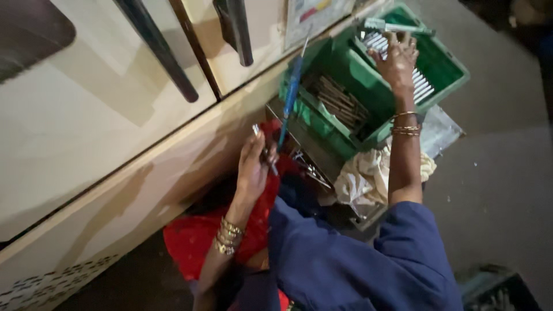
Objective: The person sits on the floor and repeatedly measures small metal rods with a digital caliper, wipes them with a cloth, and places them into a green parts bin. The person also opens and closes a machine door to access or return items during the process.
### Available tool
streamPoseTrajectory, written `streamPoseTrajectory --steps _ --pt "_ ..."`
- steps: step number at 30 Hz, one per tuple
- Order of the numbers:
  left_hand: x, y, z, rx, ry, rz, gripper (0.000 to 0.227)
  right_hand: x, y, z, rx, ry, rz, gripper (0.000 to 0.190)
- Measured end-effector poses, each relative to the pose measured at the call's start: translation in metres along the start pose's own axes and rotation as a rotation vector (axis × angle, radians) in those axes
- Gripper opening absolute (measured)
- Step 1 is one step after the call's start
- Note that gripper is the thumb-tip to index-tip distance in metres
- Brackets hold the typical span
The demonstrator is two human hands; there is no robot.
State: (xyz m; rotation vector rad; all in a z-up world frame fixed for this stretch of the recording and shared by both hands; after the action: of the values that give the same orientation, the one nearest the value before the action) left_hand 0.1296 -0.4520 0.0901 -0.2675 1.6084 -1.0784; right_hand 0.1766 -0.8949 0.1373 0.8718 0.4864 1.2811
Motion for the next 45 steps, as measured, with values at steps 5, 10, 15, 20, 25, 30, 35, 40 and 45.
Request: streamPoseTrajectory --steps 5,10,15,20,25,30,35,40,45 --pt "-0.038 0.049 -0.022 -0.415 -0.092 0.351 0.011 0.028 -0.031 0.011 -0.013 -0.056 0.09 0.041" --pt "-0.127 0.047 -0.021 -0.41 -0.449 0.518 0.018 0.08 -0.037 -0.007 0.093 -0.015 0.136 0.046" --pt "-0.161 0.017 -0.006 -0.299 -0.55 0.725 0.03 0.141 0.023 -0.024 0.087 0.04 0.317 0.032" --pt "-0.122 0.003 0.008 -0.237 -0.412 0.748 0.034 0.169 0.053 -0.027 0.066 0.126 0.468 0.027" --pt "-0.128 0.023 0.009 -0.323 -0.455 0.748 0.038 0.089 0.007 0.05 -0.045 0.036 0.228 0.04" --pt "-0.146 0.032 -0.007 -0.378 -0.534 0.657 0.032 -0.008 -0.076 0.095 0.069 -0.121 0.056 0.067" --pt "-0.195 0.01 -0.012 -0.445 -0.794 0.903 0.043 -0.041 -0.12 0.088 0.235 -0.188 0.06 0.06" --pt "-0.218 -0.021 -0.007 -0.419 -0.917 1.001 0.039 -0.052 -0.129 0.076 0.396 -0.165 0.136 0.068" --pt "-0.175 -0.022 -0.002 -0.419 -0.637 0.93 0.03 -0.063 -0.112 0.066 0.318 -0.064 0.169 0.071"
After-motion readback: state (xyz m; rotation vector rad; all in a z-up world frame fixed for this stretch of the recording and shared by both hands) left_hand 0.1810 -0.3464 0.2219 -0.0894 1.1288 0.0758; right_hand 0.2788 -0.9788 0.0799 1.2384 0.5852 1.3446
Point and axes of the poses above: each hand's wrist, its own z-axis towards the middle knuckle, its own y-axis out of the back of the hand, x = y × z, the point moved 8 cm from there along z, towards the middle knuckle, and after that the axes turned 1 degree about -z, right-handed, at the moved point
